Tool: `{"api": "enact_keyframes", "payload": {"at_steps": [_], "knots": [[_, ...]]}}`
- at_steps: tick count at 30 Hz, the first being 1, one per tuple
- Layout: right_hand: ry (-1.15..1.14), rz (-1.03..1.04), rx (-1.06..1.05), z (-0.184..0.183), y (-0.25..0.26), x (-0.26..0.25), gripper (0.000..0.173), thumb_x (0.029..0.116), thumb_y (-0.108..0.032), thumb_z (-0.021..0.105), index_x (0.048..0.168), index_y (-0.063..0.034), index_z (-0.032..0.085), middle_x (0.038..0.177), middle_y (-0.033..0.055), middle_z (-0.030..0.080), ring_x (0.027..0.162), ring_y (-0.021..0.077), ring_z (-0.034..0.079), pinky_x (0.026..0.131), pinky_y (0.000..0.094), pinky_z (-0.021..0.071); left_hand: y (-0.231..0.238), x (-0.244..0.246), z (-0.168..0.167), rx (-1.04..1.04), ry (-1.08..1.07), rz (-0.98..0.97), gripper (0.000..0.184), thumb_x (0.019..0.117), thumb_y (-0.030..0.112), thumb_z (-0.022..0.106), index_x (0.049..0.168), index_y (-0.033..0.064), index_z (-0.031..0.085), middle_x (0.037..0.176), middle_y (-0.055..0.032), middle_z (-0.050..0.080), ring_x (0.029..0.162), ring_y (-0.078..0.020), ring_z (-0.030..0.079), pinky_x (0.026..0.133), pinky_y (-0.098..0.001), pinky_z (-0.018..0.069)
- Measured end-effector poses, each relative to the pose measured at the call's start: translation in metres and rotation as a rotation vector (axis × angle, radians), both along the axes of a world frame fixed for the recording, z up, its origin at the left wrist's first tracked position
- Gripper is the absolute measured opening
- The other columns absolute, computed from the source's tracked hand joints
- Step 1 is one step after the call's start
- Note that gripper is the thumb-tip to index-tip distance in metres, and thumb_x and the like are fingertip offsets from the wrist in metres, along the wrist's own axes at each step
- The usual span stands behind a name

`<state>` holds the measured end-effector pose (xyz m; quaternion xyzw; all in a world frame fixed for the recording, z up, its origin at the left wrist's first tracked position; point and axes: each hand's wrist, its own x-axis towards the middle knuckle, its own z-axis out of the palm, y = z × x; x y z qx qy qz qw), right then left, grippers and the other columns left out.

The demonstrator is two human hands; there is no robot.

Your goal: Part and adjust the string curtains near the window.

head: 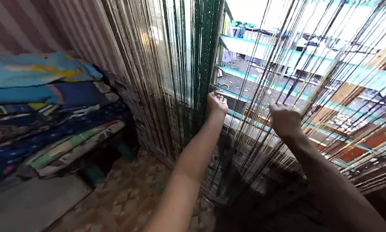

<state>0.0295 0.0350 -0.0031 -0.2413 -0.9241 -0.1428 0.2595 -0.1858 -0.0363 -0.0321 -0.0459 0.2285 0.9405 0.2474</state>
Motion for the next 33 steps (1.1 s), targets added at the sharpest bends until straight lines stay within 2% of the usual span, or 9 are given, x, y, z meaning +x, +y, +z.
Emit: {"api": "enact_keyframes", "payload": {"at_steps": [6,8,10,11,14,16,26,30,33], "knots": [[-0.009,0.020,0.009,0.002,0.006,-0.001,0.022,0.0890,0.008,0.064,0.109,0.0011,0.071,0.104,0.0254,0.071,0.098,0.0482,0.069,0.072,0.0622,0.0543,0.027,-0.009,0.004,0.055,-0.119,0.002,0.049,0.1130,0.033,0.023,0.151,0.0032,0.028,0.146,-0.0145,0.043,0.132,-0.0242,0.049,0.110,-0.0383,0.0413],[-0.009,0.022,0.000,0.002,0.006,-0.001,0.022,0.0880,0.009,0.065,0.108,0.0016,0.071,0.103,0.0257,0.071,0.098,0.0485,0.069,0.071,0.0622,0.0540,0.035,-0.013,0.005,0.137,-0.152,0.007,0.039,0.1126,0.033,0.028,0.137,0.0052,0.040,0.124,-0.0106,0.050,0.112,-0.0207,0.054,0.101,-0.0345,0.0456],[-0.023,0.015,-0.008,0.004,0.005,-0.001,0.023,0.0899,0.008,0.064,0.110,0.0011,0.071,0.104,0.0253,0.071,0.099,0.0479,0.069,0.071,0.0616,0.0539,0.043,-0.018,0.008,0.196,-0.192,0.009,0.026,0.1105,0.035,0.034,0.107,0.0130,0.048,0.091,-0.0029,0.052,0.078,-0.0140,0.057,0.075,-0.0272,0.0524],[-0.018,0.022,0.005,0.004,0.006,-0.001,0.021,0.0905,0.007,0.063,0.109,0.0009,0.071,0.102,0.0248,0.071,0.097,0.0471,0.069,0.070,0.0603,0.0543,0.045,-0.020,0.007,0.238,-0.202,0.001,0.025,0.1101,0.036,0.036,0.103,0.0145,0.047,0.088,-0.0021,0.051,0.075,-0.0135,0.057,0.072,-0.0269,0.0524],[0.007,0.036,0.030,0.002,0.008,-0.001,0.019,0.0923,0.005,0.062,0.107,0.0000,0.072,0.097,0.0240,0.072,0.093,0.0461,0.070,0.067,0.0582,0.0538,0.049,-0.021,0.003,0.202,-0.203,-0.012,0.027,0.1101,0.037,0.036,0.108,0.0132,0.047,0.092,-0.0039,0.049,0.077,-0.0151,0.054,0.073,-0.0298,0.0505],[0.015,0.042,0.026,0.003,0.008,-0.002,0.017,0.0926,0.005,0.062,0.105,0.0001,0.072,0.096,0.0232,0.072,0.093,0.0454,0.070,0.067,0.0581,0.0539,0.055,-0.024,-0.002,0.110,-0.167,-0.017,0.030,0.1095,0.041,0.036,0.098,0.0160,0.047,0.083,-0.0017,0.048,0.069,-0.0138,0.052,0.065,-0.0296,0.0496],[-0.040,-0.021,0.020,0.005,0.000,-0.005,0.019,0.0915,0.010,0.059,0.103,0.0023,0.071,0.099,0.0242,0.072,0.094,0.0457,0.071,0.065,0.0574,0.0549,0.054,-0.028,-0.015,0.084,-0.080,-0.020,0.029,0.1105,0.038,0.034,0.099,0.0180,0.051,0.083,0.0025,0.053,0.069,-0.0080,0.055,0.062,-0.0230,0.0475],[-0.058,0.013,-0.031,0.013,0.006,-0.005,0.016,0.0927,0.006,0.059,0.102,0.0012,0.071,0.098,0.0238,0.071,0.095,0.0470,0.070,0.065,0.0592,0.0545,0.057,-0.030,-0.014,0.051,-0.052,-0.017,0.032,0.1099,0.039,0.035,0.091,0.0191,0.052,0.075,0.0042,0.052,0.065,-0.0067,0.054,0.059,-0.0221,0.0457],[-0.069,0.041,-0.020,0.012,0.009,-0.003,0.015,0.0946,0.005,0.059,0.103,0.0010,0.071,0.098,0.0234,0.071,0.094,0.0460,0.070,0.066,0.0586,0.0544,0.059,-0.031,-0.019,0.039,-0.027,-0.012,0.031,0.1108,0.040,0.033,0.098,0.0181,0.052,0.080,0.0030,0.051,0.066,-0.0082,0.052,0.061,-0.0235,0.0469]]}}
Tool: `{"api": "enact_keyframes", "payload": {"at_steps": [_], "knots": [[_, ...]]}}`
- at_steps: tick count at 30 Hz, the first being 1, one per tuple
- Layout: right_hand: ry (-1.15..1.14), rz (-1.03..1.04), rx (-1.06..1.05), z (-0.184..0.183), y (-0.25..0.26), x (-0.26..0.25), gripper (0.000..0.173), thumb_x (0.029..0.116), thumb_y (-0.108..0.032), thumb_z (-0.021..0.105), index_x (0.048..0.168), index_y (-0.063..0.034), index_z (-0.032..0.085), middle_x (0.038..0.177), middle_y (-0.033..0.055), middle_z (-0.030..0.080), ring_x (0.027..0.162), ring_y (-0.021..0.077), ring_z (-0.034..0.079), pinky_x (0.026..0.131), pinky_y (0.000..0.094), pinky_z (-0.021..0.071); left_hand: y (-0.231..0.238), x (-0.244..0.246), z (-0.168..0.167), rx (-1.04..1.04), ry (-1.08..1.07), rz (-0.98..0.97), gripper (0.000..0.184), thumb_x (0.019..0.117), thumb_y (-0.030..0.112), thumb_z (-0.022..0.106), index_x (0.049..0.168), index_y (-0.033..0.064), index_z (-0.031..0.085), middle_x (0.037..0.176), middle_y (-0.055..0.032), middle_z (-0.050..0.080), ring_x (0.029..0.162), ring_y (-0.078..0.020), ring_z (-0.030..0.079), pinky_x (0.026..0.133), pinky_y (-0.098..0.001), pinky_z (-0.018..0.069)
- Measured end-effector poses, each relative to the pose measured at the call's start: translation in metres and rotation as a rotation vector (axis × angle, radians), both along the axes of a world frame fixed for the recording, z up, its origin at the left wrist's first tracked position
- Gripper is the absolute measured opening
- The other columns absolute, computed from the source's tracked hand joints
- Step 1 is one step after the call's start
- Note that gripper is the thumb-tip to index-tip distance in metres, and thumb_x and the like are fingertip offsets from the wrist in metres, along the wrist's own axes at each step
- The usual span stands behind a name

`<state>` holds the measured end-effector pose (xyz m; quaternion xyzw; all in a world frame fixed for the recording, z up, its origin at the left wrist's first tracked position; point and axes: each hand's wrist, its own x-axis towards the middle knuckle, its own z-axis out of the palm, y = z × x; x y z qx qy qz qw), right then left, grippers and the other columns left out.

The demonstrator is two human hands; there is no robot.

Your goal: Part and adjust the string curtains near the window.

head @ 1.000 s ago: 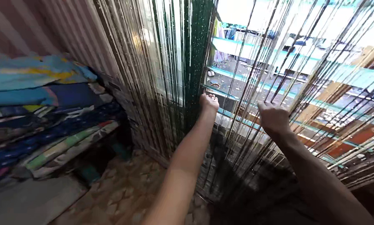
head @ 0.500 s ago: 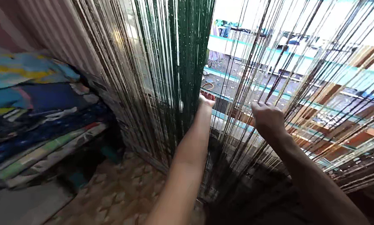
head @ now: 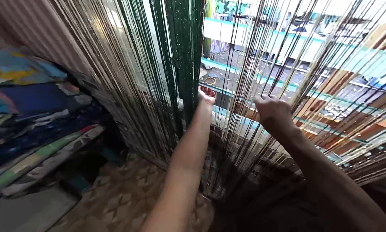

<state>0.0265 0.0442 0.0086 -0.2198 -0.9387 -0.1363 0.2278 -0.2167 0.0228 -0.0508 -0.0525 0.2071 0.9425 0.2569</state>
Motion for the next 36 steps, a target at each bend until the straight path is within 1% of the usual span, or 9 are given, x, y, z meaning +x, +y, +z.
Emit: {"api": "enact_keyframes", "payload": {"at_steps": [9,13,16,19,25,29,31,34,36], "knots": [[-0.053,0.030,0.005,0.002,0.002,0.002,0.012,0.0931,0.006,0.061,0.101,0.0024,0.070,0.094,0.0245,0.070,0.093,0.0466,0.070,0.066,0.0589,0.0548,-0.002,0.004,0.002,-0.117,0.017,0.031,0.030,0.1101,0.038,0.037,0.103,0.0149,0.054,0.084,0.0004,0.051,0.069,-0.0108,0.052,0.064,-0.0266,0.0466],[-0.092,-0.024,-0.025,-0.001,0.003,-0.005,0.013,0.0912,0.008,0.061,0.100,0.0051,0.068,0.096,0.0269,0.069,0.092,0.0485,0.069,0.067,0.0615,0.0546,-0.009,0.012,0.004,-0.109,0.037,-0.004,0.036,0.1117,0.038,0.033,0.124,0.0110,0.053,0.105,-0.0026,0.054,0.089,-0.0123,0.054,0.078,-0.0274,0.0465],[-0.105,-0.055,-0.026,0.003,0.002,-0.007,0.013,0.0920,0.008,0.061,0.103,0.0050,0.068,0.098,0.0263,0.069,0.097,0.0479,0.069,0.069,0.0601,0.0555,-0.003,0.008,0.004,-0.142,0.034,0.010,0.032,0.1106,0.038,0.035,0.115,0.0134,0.055,0.095,-0.0001,0.051,0.079,-0.0115,0.051,0.070,-0.0267,0.0449],[-0.110,-0.081,-0.044,0.002,0.000,-0.009,0.014,0.0918,0.008,0.061,0.103,0.0050,0.068,0.099,0.0264,0.069,0.098,0.0479,0.069,0.069,0.0605,0.0550,-0.006,0.010,0.002,-0.167,0.013,0.010,0.035,0.1105,0.039,0.036,0.123,0.0112,0.055,0.104,-0.0027,0.054,0.087,-0.0139,0.053,0.076,-0.0293,0.0471],[-0.037,0.009,0.114,0.010,-0.070,0.034,0.042,0.0948,0.004,0.059,0.135,-0.0045,0.065,0.108,0.0256,0.069,0.086,0.0456,0.069,0.062,0.0566,0.0549,-0.005,0.011,0.005,-0.156,0.045,0.012,0.039,0.1113,0.040,0.031,0.123,0.0125,0.057,0.110,-0.0009,0.060,0.094,-0.0116,0.057,0.078,-0.0294,0.0464],[0.312,0.581,0.435,0.001,-0.121,0.047,0.019,0.1009,-0.007,0.051,0.098,-0.0043,0.070,0.088,0.0127,0.070,0.075,0.0280,0.064,0.066,0.0389,0.0492,-0.008,0.013,0.005,-0.169,0.042,0.007,0.036,0.1105,0.040,0.033,0.112,0.0128,0.057,0.098,0.0004,0.055,0.085,-0.0115,0.054,0.074,-0.0284,0.0453],[0.293,0.683,0.227,-0.001,-0.097,0.004,0.013,0.0945,-0.005,0.059,0.090,-0.0030,0.071,0.084,0.0131,0.069,0.073,0.0281,0.069,0.061,0.0393,0.0565,-0.011,0.016,0.006,-0.162,0.048,0.002,0.036,0.1111,0.039,0.033,0.115,0.0113,0.055,0.098,-0.0003,0.053,0.083,-0.0106,0.052,0.072,-0.0259,0.0454],[0.243,0.534,-0.432,0.015,-0.057,-0.067,0.031,0.1023,-0.001,0.049,0.128,0.0063,0.064,0.115,0.0228,0.070,0.095,0.0324,0.071,0.084,0.0494,0.0582,-0.014,0.022,0.010,-0.128,0.065,0.023,0.028,0.1121,0.032,0.034,0.114,0.0113,0.053,0.095,0.0003,0.051,0.079,-0.0080,0.051,0.068,-0.0209,0.0448],[0.283,0.407,-0.694,0.033,-0.049,-0.105,0.043,0.1041,-0.005,0.043,0.146,0.0011,0.051,0.130,0.0215,0.065,0.100,0.0295,0.071,0.086,0.0474,0.0596,-0.014,0.019,0.009,-0.150,0.065,-0.004,0.034,0.1121,0.034,0.034,0.122,0.0090,0.054,0.105,-0.0031,0.053,0.088,-0.0124,0.052,0.076,-0.0268,0.0467]]}}
